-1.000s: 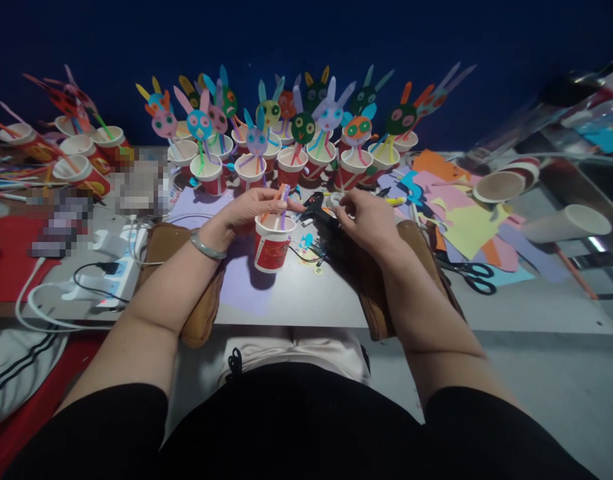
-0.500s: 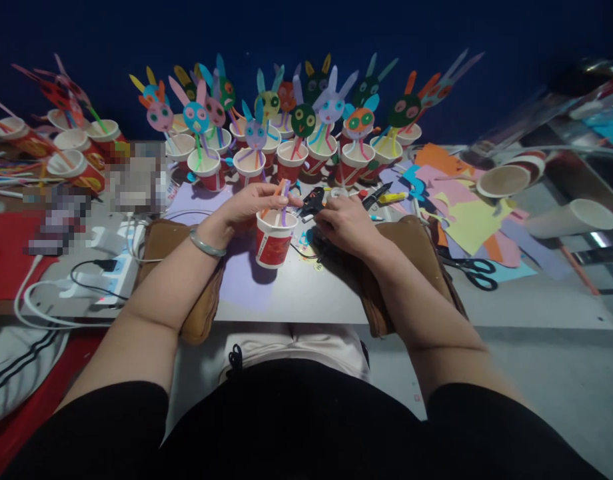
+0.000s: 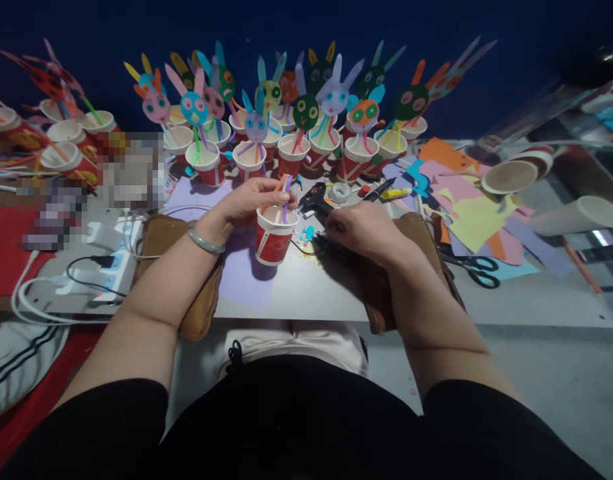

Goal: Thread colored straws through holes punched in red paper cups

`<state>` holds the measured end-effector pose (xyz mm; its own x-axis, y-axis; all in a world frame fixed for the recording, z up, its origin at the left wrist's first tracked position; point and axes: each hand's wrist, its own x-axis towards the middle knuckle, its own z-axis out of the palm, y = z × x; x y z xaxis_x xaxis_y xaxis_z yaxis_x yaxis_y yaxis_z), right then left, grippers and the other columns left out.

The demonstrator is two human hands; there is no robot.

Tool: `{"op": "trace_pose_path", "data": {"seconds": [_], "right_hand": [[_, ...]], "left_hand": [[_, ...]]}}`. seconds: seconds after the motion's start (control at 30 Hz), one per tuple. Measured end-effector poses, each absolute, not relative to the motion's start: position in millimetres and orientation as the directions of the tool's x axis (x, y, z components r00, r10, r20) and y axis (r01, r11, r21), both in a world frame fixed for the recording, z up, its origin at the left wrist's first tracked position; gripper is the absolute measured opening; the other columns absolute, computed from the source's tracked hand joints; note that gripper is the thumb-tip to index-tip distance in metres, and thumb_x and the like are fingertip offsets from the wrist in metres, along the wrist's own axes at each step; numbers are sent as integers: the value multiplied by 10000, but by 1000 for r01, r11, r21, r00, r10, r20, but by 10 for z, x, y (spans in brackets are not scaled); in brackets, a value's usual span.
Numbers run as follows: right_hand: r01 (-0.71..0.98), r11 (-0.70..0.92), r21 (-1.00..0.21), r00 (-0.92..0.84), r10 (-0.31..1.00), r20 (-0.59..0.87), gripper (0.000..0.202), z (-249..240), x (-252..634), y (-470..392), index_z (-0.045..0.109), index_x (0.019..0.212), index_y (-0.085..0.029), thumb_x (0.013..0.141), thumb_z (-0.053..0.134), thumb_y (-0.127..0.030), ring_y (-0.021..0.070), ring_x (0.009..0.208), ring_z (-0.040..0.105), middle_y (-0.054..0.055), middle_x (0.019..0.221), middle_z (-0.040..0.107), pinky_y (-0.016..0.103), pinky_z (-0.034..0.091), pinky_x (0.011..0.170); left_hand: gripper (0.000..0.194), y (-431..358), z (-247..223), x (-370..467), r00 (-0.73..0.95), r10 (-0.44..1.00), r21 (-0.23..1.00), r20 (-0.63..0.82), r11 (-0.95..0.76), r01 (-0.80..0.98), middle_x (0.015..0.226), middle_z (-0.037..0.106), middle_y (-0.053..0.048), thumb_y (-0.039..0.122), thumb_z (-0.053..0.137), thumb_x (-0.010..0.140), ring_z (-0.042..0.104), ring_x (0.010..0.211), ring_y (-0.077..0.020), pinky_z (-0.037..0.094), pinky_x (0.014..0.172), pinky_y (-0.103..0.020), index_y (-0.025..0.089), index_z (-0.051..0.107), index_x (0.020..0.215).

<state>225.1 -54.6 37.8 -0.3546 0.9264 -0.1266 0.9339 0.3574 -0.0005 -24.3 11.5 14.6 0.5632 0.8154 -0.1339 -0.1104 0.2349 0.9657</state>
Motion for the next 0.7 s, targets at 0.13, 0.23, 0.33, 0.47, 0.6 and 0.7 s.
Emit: {"op": "trace_pose_path", "data": {"seconds": [0.13,0.23,0.33,0.47,0.6,0.7], "right_hand": [[866,498,-34,-485,822,-298,247,427,2158,-638,801,1054,-222,950,590,-297,227,827,665,95,958,803,321,274,660],[807,585,-79,-566,729,-386,235,453,2110,-677,807,1013,-226,958,585,-278,197,778,649,82,913,799,311,269,649],[822,569,-31,-531,746,-401,233,458,2090,-674,803,1036,-217,943,594,-260,211,793,662,98,930,800,316,263,642],[860,504,78,-438,808,-393,240,427,2087,-632,779,1078,-190,919,619,-274,269,863,704,136,959,796,329,265,636],[901,397,177,-324,885,-336,308,370,2109,-607,745,1164,-162,936,538,-184,311,895,719,186,983,795,346,324,671],[915,365,171,-300,900,-318,308,356,2123,-610,749,1139,-174,926,529,-156,304,890,721,178,977,798,344,339,677]], "left_hand": [[452,124,126,-252,555,824,974,-119,204,-94,866,775,-76,470,944,665,756,880,-223,565,870,-360,115,777,889],[480,134,138,-263,571,814,983,-108,175,-63,892,784,-89,498,931,670,748,847,-226,555,821,-342,104,800,911],[493,131,157,-260,576,813,985,-86,155,-71,917,796,-101,513,939,653,737,835,-207,539,798,-317,103,808,894],[499,113,173,-243,564,822,986,-74,145,-82,966,812,-113,531,945,632,733,888,-211,536,822,-305,112,802,863],[481,113,173,-241,551,829,985,-94,157,-67,959,807,-117,503,943,645,745,920,-236,542,845,-326,104,794,869],[429,115,175,-240,546,830,984,-112,170,-57,966,803,-111,459,935,671,755,925,-244,547,860,-344,108,790,871]]}}
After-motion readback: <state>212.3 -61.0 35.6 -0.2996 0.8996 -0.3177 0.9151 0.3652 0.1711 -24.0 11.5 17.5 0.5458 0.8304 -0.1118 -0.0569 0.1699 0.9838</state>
